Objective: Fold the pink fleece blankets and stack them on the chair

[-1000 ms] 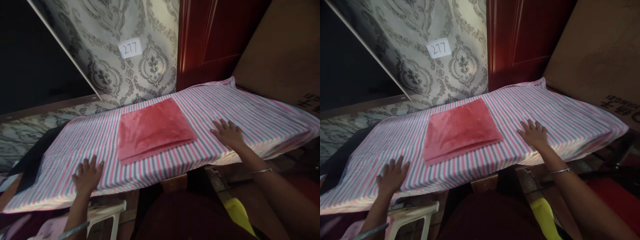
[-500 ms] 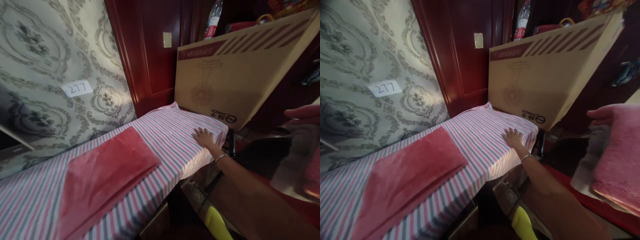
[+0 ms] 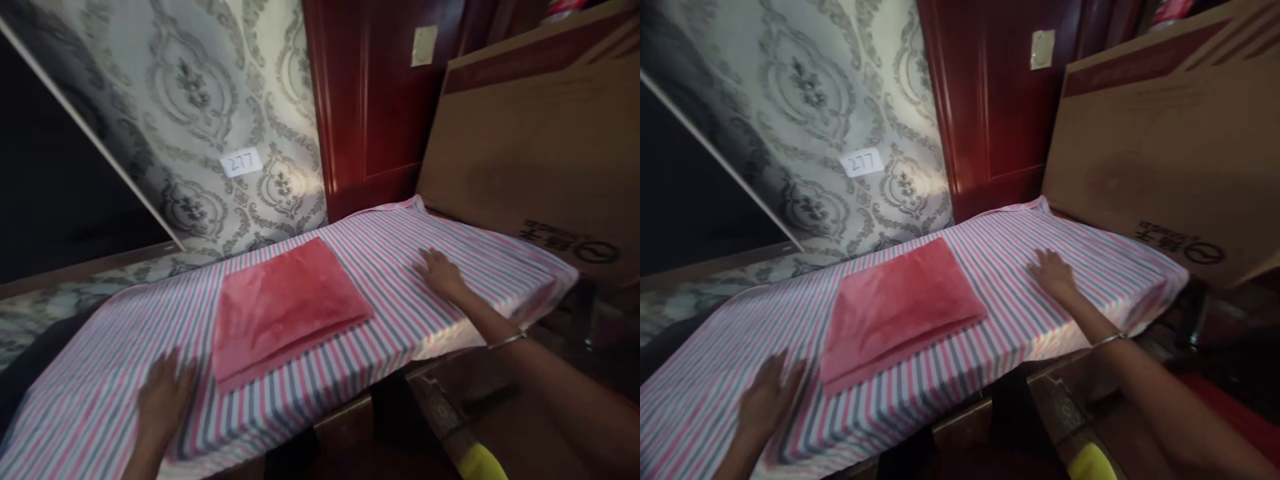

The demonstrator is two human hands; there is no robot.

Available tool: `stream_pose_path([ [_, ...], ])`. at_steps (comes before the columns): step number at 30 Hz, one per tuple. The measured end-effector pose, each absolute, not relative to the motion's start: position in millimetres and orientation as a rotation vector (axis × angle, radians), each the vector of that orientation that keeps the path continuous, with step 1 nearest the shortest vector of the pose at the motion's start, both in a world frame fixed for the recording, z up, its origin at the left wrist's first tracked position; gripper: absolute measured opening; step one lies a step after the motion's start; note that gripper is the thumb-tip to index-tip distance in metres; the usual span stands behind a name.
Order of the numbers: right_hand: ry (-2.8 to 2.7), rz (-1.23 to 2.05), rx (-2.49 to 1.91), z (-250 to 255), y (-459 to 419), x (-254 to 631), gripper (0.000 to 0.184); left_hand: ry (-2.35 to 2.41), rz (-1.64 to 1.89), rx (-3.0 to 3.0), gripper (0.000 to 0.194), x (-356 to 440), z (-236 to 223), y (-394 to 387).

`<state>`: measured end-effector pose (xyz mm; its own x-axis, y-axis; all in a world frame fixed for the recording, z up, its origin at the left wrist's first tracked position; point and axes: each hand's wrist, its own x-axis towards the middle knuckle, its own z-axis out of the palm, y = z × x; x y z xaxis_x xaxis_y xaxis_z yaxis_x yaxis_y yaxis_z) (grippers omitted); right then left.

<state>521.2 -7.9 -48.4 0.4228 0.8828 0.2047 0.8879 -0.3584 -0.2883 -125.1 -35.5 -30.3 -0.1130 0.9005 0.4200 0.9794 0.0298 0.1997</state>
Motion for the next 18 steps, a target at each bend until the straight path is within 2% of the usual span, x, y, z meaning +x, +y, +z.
stream_pose_path([
  [4, -1.903, 0.013, -1.815, -12.2, 28.6, 400.0, 0.061, -1.899, -0.811, -2.204, 0.063, -41.9, 0.1, 2.8],
  [8, -2.054, 0.059, -1.711, 9.6, 39.0, 307.4, 0.064, -1.87, -0.567, -2.299, 0.063, 24.9, 14.9, 13.3],
  [12, -2.132, 0.091, -1.813, -13.2, 35.9, 284.6, 0.063, -1.924, -0.271, -2.281, 0.062, 44.8, -4.6, 7.2],
  [18, -2.115, 0.002, -1.773, -46.9, 35.2, 290.4, 0.062, -1.897, -0.211, -2.236, 0.062, 44.6, -26.8, 4.3],
])
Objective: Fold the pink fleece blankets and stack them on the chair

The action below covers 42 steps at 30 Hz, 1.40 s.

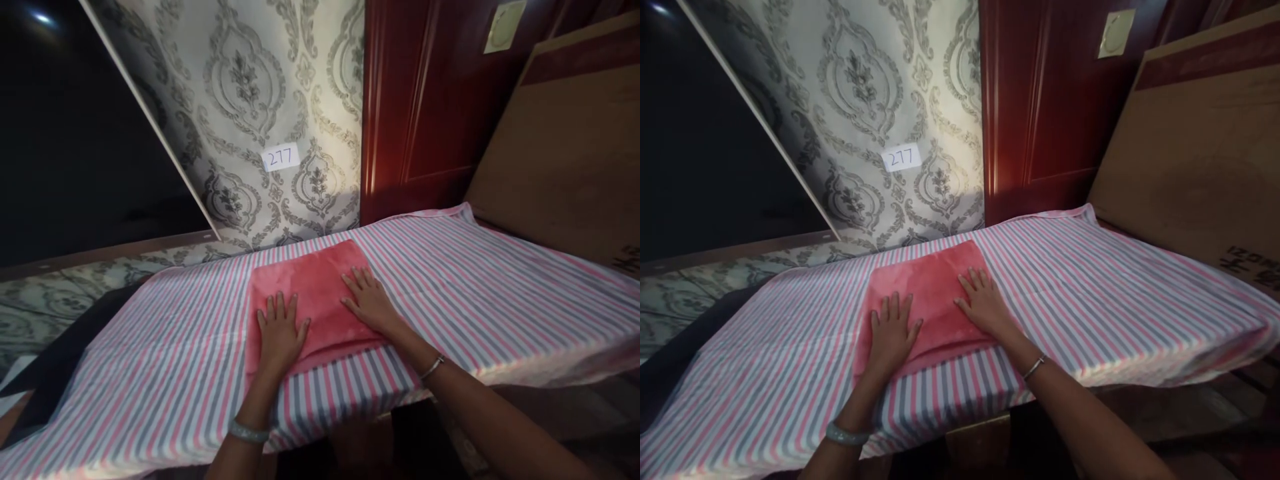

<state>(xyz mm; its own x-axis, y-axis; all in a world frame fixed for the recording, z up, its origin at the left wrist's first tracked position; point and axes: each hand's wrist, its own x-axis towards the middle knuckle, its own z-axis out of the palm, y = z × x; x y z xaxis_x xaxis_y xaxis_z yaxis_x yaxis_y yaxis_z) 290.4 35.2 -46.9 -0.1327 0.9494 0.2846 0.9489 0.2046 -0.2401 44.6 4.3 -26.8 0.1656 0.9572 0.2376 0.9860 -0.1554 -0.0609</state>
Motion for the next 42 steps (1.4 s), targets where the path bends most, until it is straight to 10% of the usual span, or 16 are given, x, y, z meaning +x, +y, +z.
stream_pose_path([
  [20, -2.387, 0.044, -1.249, -73.0, -27.3, 365.4, 0.087, -1.454, -0.517, -2.547, 0.073, -50.1, -52.4, -54.6],
  [26, -2.303, -0.014, -1.228, -65.1, -20.2, 360.7, 0.07, -1.448, -0.585, -2.463, 0.066, -48.1, -45.0, -49.0],
  [42, -1.901, 0.05, -1.169, 191.9, 10.4, 383.5, 0.043, -1.726, -1.304, -2.514, 0.038, -48.1, 216.6, 10.9],
])
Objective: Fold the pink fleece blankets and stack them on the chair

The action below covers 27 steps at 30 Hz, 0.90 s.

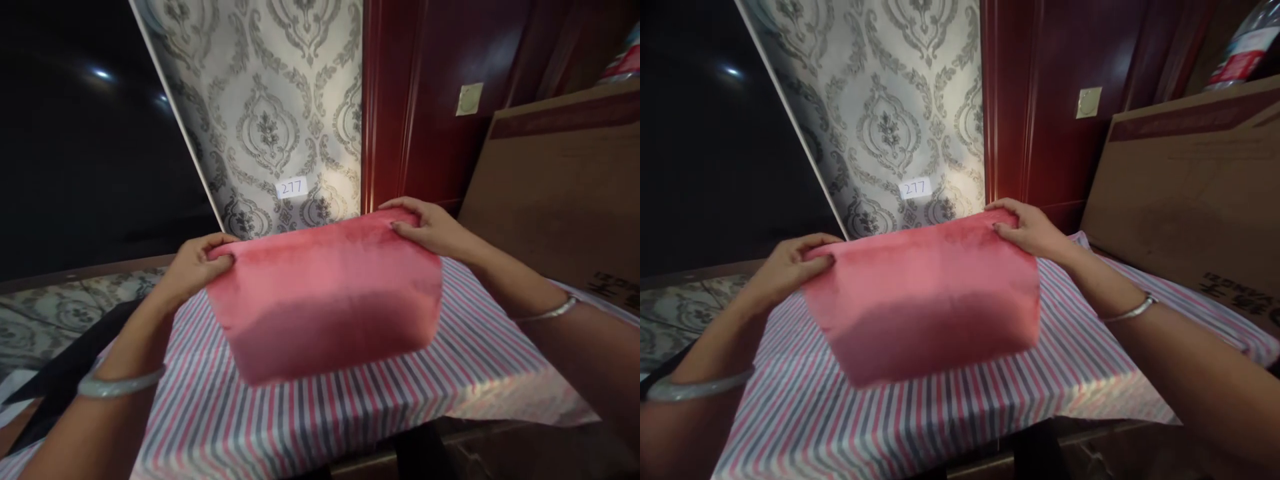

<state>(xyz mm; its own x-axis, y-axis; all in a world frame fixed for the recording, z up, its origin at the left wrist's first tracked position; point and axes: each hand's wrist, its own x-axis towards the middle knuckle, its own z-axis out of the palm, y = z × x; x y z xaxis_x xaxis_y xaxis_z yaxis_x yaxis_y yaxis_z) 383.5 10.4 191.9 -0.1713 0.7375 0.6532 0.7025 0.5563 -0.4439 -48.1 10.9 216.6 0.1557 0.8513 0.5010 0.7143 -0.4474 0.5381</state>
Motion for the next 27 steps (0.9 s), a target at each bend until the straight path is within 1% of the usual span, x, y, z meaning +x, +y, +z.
stream_pose_path([
  [3, -1.921, 0.274, -1.245, 180.1, 44.3, 386.6, 0.039, 1.477, 1.005, 2.117, 0.042, -44.4, 205.7, 44.2],
  [6, -1.816, 0.445, -1.524, 143.7, 82.3, 382.5, 0.046, 1.707, 0.909, 2.087, 0.045, -39.1, 175.5, 76.1],
  [8, -1.703, 0.413, -1.728, 117.5, 102.6, 377.0, 0.053, 1.969, 0.911, 2.056, 0.045, -36.4, 155.2, 92.4],
  [10, -1.66, 0.371, -1.835, 95.9, 116.9, 368.6, 0.056, 2.106, 0.917, 2.041, 0.044, -33.0, 139.0, 104.4],
  [15, -1.778, 0.377, -1.876, 60.0, 133.1, 330.9, 0.055, 2.038, 0.668, 2.174, 0.045, -3.0, 102.1, 118.7],
  [17, -1.8, 0.362, -1.911, 45.3, 134.3, 314.3, 0.056, 2.007, 0.563, 2.226, 0.049, 15.2, 79.4, 117.3],
  [20, -1.906, 0.247, -1.963, 18.3, 131.7, 297.4, 0.055, 2.012, 0.462, 2.283, 0.054, 34.2, 37.1, 109.0],
  [24, -2.042, 0.148, -1.975, -14.8, 127.4, 292.8, 0.055, 2.116, 0.36, 2.343, 0.059, 34.8, -9.1, 100.1],
  [27, -2.022, 0.109, -1.954, -26.5, 128.0, 294.6, 0.054, 2.12, 0.35, 2.353, 0.061, 29.2, -20.7, 101.3],
])
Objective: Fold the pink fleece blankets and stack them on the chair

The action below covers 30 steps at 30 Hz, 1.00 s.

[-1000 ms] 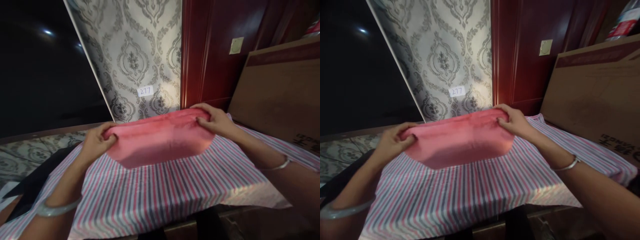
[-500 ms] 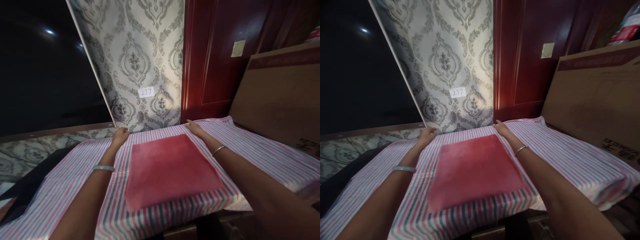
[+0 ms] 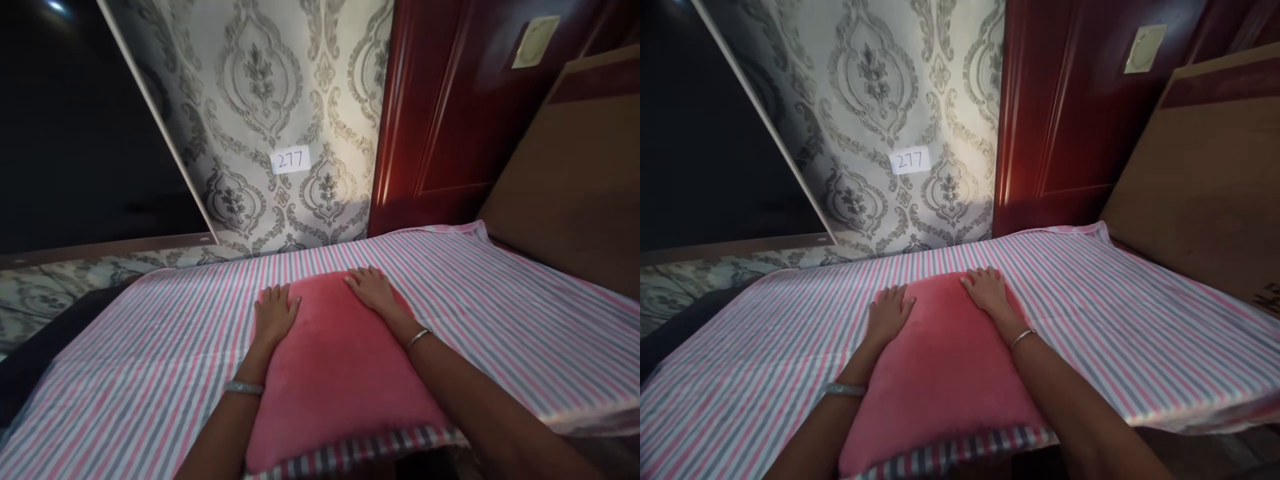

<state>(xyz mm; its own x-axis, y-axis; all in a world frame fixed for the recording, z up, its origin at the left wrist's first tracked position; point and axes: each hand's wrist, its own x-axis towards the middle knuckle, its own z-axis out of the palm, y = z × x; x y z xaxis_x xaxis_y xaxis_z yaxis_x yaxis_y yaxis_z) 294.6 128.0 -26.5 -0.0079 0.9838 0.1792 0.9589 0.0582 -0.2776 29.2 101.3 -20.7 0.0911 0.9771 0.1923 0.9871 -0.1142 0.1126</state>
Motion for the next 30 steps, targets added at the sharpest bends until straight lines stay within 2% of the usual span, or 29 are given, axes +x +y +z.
stream_pose_path([
  [14, -2.009, 0.14, -1.997, -16.0, 120.9, 292.5, 0.056, -2.08, -0.289, -2.293, 0.063, 29.6, -15.3, 103.8],
  [20, -2.055, 0.15, -2.053, 14.6, 106.9, 293.1, 0.055, -2.295, -0.155, -2.304, 0.068, 34.5, 17.3, 99.9],
  [24, -2.138, 0.059, -1.977, 23.4, 90.6, 283.7, 0.053, -2.059, -0.213, -2.412, 0.066, 67.2, 32.8, 78.6],
  [30, -2.106, -0.01, -1.972, -8.6, 75.6, 273.0, 0.055, -1.807, -0.253, -2.474, 0.063, 99.8, -3.8, 55.2],
])
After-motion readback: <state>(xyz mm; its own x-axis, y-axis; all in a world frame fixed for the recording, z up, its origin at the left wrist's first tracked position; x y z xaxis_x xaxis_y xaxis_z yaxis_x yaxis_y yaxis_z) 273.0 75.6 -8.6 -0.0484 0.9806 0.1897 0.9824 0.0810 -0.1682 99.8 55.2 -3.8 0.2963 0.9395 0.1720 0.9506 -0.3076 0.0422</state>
